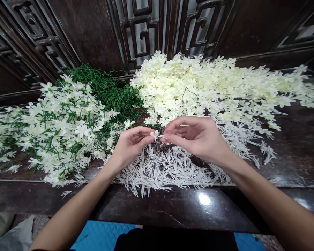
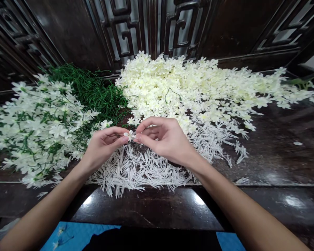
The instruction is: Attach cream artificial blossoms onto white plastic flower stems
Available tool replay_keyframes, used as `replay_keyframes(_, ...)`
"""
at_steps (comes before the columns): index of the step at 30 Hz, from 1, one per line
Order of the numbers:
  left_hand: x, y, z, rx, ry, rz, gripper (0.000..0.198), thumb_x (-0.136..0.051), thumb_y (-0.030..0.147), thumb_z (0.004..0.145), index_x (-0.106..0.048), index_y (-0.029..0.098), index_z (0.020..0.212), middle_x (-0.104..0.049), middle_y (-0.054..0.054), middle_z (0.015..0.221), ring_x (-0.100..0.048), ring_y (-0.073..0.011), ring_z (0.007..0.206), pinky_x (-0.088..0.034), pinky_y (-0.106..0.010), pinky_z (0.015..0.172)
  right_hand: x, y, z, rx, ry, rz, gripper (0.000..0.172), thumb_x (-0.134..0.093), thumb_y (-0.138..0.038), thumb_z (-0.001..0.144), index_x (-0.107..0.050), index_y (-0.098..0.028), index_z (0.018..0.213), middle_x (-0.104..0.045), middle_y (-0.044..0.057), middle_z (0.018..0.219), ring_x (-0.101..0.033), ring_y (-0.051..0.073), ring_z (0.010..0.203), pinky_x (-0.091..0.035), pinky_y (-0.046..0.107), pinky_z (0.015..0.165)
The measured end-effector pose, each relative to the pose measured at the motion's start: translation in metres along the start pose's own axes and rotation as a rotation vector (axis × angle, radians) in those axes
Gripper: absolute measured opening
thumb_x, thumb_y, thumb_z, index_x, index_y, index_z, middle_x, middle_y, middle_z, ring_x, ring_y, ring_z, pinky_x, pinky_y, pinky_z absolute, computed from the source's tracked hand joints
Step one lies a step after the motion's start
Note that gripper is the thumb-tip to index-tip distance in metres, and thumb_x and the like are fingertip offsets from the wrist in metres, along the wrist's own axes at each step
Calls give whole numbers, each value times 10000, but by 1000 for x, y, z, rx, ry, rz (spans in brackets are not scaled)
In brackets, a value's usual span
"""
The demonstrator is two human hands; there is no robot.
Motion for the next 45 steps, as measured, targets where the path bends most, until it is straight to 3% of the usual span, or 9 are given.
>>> replay_keyframes(7, -7, 5, -2, -43, -74, -23, 113, -690, 141, 783, -718, 186, 883, -720, -18, 864, -658, -105, 774, -548, -203, 713, -5, -2, -1, 68, 53, -31, 89, -742, -203, 742, -689, -192, 814, -706, 29, 807, -683, 169, 704, -618, 336, 643)
replay_keyframes(19, -3, 3, -1, -34, -28, -40, 125, -708, 136, 758, -725, 180, 874, -713, -23, 804, -641, -104, 704, -537, -210, 646, 1, -11, -5, 195, 151, -91, 119, -725, -117, 738, -673, -223, 757, -706, 10, 759, -684, 162, 712, -608, 326, 670)
replay_keyframes(26, -3, 6, 0, -64, -37, -4, 109, -710, 142, 757, -725, 189, 854, -714, -16, 782, -622, -98, 661, -512, -208, 594, -3, -9, -6, 196, 119, -112, 96, -726, -152, 746, -686, -239, 735, -714, 9, 753, -691, 176, 732, -603, 350, 690)
replay_keyframes(33, -3, 6, 0, -6, -49, -30, 88, -732, 132, 726, -738, 167, 806, -721, -43, 812, -639, -125, 701, -532, -250, 642, -1, -6, -5, 153, 118, -80, 55, -734, -210, 746, -691, -236, 723, -712, 12, 736, -689, 183, 715, -610, 376, 681)
replay_keyframes(35, -2, 7, 0, -8, -40, -35, 112, -733, 119, 723, -737, 177, 819, -720, -32, 795, -637, -114, 687, -531, -237, 639, -2, -4, -3, 128, 79, -58, 78, -723, -187, 749, -682, -221, 805, -703, 27, 828, -681, 183, 776, -607, 383, 730)
replay_keyframes(40, -3, 11, -1, -56, -40, -46, 142, -733, 116, 729, -713, 184, 852, -676, -1, 757, -605, -94, 679, -506, -201, 611, -17, 14, 0, -67, -139, -51, 483, -745, -236, 726, -564, -196, 1172, -570, 98, 1214, -600, 232, 1027, -547, 459, 874)
replay_keyframes(42, -5, 12, -1, -76, -68, -45, 134, -725, 115, 737, -700, 176, 854, -660, 0, 763, -595, -94, 693, -502, -201, 624, -22, 20, -1, -105, -194, -80, 458, -738, -276, 737, -588, -193, 1161, -592, 94, 1178, -597, 236, 1011, -529, 479, 876)
replay_keyframes(45, -9, 12, -2, -101, -108, -29, 119, -708, 114, 755, -680, 166, 858, -649, -8, 799, -584, -98, 719, -503, -211, 659, -27, 20, -1, -94, -219, -84, 249, -685, -314, 793, -670, -185, 1005, -657, 73, 1018, -615, 218, 928, -524, 457, 836)
Point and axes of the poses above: each hand's wrist, its own z-axis towards the middle knuckle, its own x-axis out of the back of the hand, y = z × x, the point moved 9 cm from there along z, towards the middle knuckle
